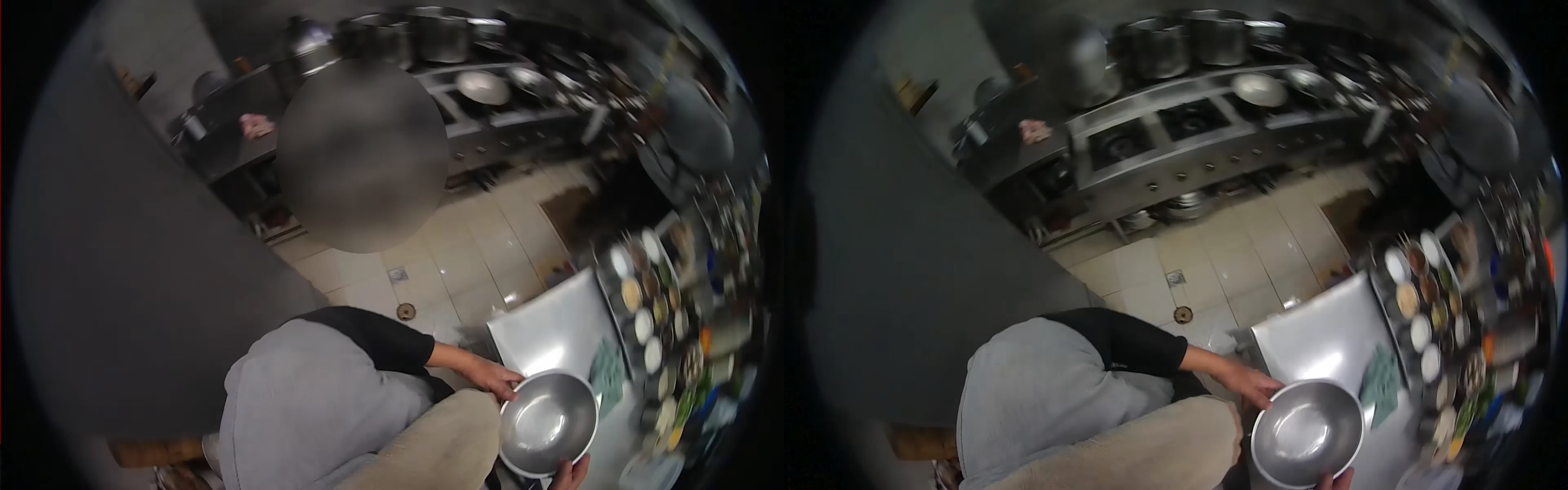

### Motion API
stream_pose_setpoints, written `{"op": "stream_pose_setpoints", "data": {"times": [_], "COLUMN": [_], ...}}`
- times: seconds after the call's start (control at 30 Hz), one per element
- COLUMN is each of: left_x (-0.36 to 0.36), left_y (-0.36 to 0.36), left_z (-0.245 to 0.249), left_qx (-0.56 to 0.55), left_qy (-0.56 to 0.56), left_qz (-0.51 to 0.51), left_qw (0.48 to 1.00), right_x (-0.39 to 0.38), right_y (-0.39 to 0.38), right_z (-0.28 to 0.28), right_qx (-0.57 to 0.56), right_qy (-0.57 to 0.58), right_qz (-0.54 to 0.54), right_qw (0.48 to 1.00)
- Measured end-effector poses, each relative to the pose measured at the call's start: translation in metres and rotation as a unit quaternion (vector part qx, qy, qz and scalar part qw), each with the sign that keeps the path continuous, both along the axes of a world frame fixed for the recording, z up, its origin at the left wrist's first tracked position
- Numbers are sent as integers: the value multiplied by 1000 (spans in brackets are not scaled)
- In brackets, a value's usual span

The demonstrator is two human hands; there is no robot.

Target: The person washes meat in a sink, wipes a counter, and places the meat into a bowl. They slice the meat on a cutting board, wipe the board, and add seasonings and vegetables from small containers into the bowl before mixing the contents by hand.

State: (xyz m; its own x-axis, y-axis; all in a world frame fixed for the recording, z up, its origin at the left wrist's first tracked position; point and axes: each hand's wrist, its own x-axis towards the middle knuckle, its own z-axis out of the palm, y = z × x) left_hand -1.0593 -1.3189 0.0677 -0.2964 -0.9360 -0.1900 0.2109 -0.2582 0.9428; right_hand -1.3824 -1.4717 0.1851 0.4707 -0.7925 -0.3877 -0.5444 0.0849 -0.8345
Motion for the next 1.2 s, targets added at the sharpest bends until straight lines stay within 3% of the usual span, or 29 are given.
{"op": "stream_pose_setpoints", "data": {"times": [0.03, 0.1, 0.17, 0.23, 0.3, 0.33, 0.43, 0.5, 0.57, 0.63, 0.7, 0.77, 0.83, 0.93, 0.97, 1.03, 1.17, 1.2], "left_x": [20, 54, 100, 161, 215, 237, 308, 332, 363, 394, 431, 471, 500, 546, 562, 591, 652, 665], "left_y": [27, 72, 98, 154, 207, 227, 321, 380, 437, 485, 525, 551, 565, 592, 607, 635, 706, 720], "left_z": [10, 3, -34, -16, -29, -41, -107, -108, -129, -134, -118, -112, -77, -36, -35, -37, -45, -47], "left_qx": [-28, -33, -116, 145, 88, 85, 25, -126, -193, -185, -133, -106, -77, -18, -1, 14, 68, 86], "left_qy": [41, 39, -46, -6, 106, 164, 368, 486, 502, 455, 405, 303, 172, 85, 64, 43, 60, 57], "left_qz": [80, 276, 480, 543, 647, 698, 756, 742, 765, 822, 868, 927, 967, 989, 990, 990, 986, 982], "left_qw": [996, 960, 869, 827, 750, 692, 540, 444, 355, 289, 254, 196, 170, 118, 127, 135, 138, 160], "right_x": [50, 150, 248, 340, 414, 445, 521, 566, 605, 653, 700, 750, 814, 907, 934, 985, 1050, 1061], "right_y": [-3, 1, 22, 62, 96, 108, 151, 161, 168, 172, 172, 180, 188, 217, 234, 268, 346, 365], "right_z": [-5, -31, -43, -35, -48, -52, -69, -99, -120, -139, -156, -152, -172, -163, -157, -141, -114, -114], "right_qx": [-6, 3, -10, -18, 92, 112, 137, 143, 140, 136, 85, 62, 31, 73, 76, -6, 36, 36], "right_qy": [-2, -185, -186, -94, -210, -209, -166, -133, -107, -86, -103, -74, -78, -91, -90, -145, -172, -157], "right_qz": [29, 148, 224, 254, 309, 338, 417, 469, 488, 505, 524, 534, 514, 559, 565, 655, 707, 717], "right_qw": [1000, 972, 957, 962, 923, 911, 883, 861, 855, 848, 841, 840, 854, 821, 816, 741, 685, 678]}}
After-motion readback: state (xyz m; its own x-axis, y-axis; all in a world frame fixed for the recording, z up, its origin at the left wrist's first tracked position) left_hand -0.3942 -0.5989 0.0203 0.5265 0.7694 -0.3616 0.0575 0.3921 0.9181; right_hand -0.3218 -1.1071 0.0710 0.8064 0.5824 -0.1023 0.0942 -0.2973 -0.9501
